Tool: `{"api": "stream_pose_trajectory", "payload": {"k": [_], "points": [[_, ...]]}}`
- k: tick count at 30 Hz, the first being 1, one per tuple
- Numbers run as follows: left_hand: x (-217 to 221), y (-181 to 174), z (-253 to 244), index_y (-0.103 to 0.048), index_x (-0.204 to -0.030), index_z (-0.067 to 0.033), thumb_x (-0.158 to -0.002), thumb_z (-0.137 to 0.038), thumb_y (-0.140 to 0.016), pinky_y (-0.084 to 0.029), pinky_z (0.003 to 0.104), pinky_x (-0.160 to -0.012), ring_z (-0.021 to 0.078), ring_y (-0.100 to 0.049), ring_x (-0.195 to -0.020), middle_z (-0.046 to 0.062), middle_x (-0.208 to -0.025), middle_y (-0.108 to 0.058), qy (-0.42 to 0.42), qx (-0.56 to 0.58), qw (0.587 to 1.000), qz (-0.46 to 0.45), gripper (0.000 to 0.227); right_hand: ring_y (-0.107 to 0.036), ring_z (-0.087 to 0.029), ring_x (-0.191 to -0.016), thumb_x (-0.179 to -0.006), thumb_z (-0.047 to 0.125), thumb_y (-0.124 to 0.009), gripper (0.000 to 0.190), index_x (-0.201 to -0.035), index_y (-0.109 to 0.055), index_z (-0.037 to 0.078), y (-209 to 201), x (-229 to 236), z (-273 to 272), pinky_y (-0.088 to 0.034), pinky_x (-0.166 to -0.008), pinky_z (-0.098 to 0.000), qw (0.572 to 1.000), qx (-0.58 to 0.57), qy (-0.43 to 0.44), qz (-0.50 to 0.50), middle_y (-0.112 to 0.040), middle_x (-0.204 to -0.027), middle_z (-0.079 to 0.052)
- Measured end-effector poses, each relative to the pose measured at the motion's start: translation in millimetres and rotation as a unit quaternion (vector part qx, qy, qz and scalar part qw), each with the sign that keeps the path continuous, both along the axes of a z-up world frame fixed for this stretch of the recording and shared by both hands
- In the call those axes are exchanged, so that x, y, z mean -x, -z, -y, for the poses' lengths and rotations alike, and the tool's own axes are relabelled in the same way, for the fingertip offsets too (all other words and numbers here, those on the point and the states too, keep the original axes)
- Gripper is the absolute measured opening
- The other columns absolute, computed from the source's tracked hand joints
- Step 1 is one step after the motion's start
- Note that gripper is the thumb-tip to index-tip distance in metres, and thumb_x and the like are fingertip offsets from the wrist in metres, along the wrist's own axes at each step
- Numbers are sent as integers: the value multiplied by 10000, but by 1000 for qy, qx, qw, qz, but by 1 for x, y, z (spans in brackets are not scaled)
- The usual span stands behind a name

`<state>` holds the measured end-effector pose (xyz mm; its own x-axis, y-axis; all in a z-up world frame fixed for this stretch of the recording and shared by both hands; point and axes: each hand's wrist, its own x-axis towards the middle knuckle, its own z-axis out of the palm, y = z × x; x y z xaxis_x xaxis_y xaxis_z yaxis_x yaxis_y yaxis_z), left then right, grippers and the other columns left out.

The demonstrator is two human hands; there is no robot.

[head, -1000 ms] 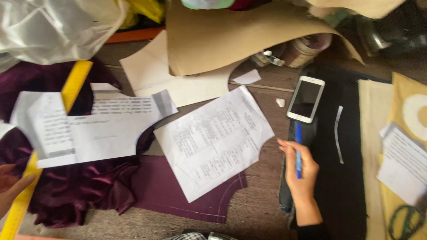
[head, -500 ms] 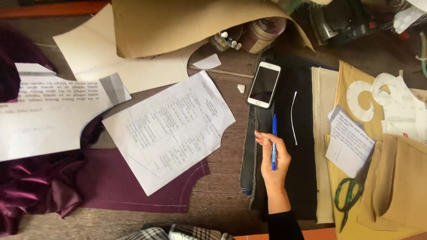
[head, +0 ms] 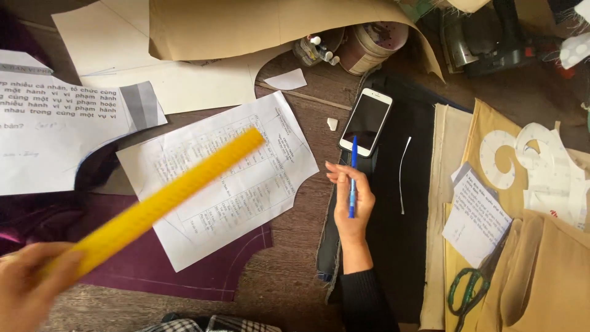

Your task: The person uses a blue pen to trace curved lines on a paper pattern placed on a table. They also use a yellow ruler to draw straight lines and adjust the paper's position during the process.

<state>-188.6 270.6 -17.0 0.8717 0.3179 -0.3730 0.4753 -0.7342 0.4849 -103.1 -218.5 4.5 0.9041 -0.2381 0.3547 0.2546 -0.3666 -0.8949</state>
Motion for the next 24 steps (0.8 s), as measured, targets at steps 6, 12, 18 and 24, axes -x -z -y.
{"api": "stream_pose_trajectory", "payload": {"k": [6, 12, 18, 24], "points": [[-23, -42, 98, -779, -991, -239, -851, -406, -634, -500, 297, -716, 162, -701, -692, 19, -738, -784, 47, -46, 989, -133, 262, -678, -222, -852, -1009, 147, -461, 190, -1089, -557, 5, 1, 1, -2, -571, -783, -302, 1000, -2, 3, -8, -683, -1050, -177], [-20, -34, 102, -772, -926, -261, -839, -454, -635, -495, 289, -686, 148, -679, -643, -7, -665, -749, 58, -64, 988, -129, 252, -675, -222, -837, -1012, 136, -456, 182, -1092, -552, 4, 2, 0, -4, -569, -772, -299, 1000, -3, 12, -4, -683, -1047, -185], [-24, -33, 106, -766, -915, -272, -835, -479, -627, -499, 301, -669, 156, -668, -628, -19, -678, -747, 70, -76, 986, -132, 261, -674, -219, -819, -1012, 137, -449, 182, -1085, -549, 3, 3, 0, -3, -569, -756, -299, 1000, 4, 18, -7, -686, -1039, -183], [-29, -28, 112, -760, -924, -292, -818, -512, -634, -495, 325, -645, 175, -670, -641, -9, -651, -721, 79, -90, 986, -115, 275, -677, -219, -812, -1013, 158, -455, 190, -1080, -552, 9, 3, -1, -3, -571, -751, -295, 1000, 3, 21, -6, -689, -1029, -179]]}}
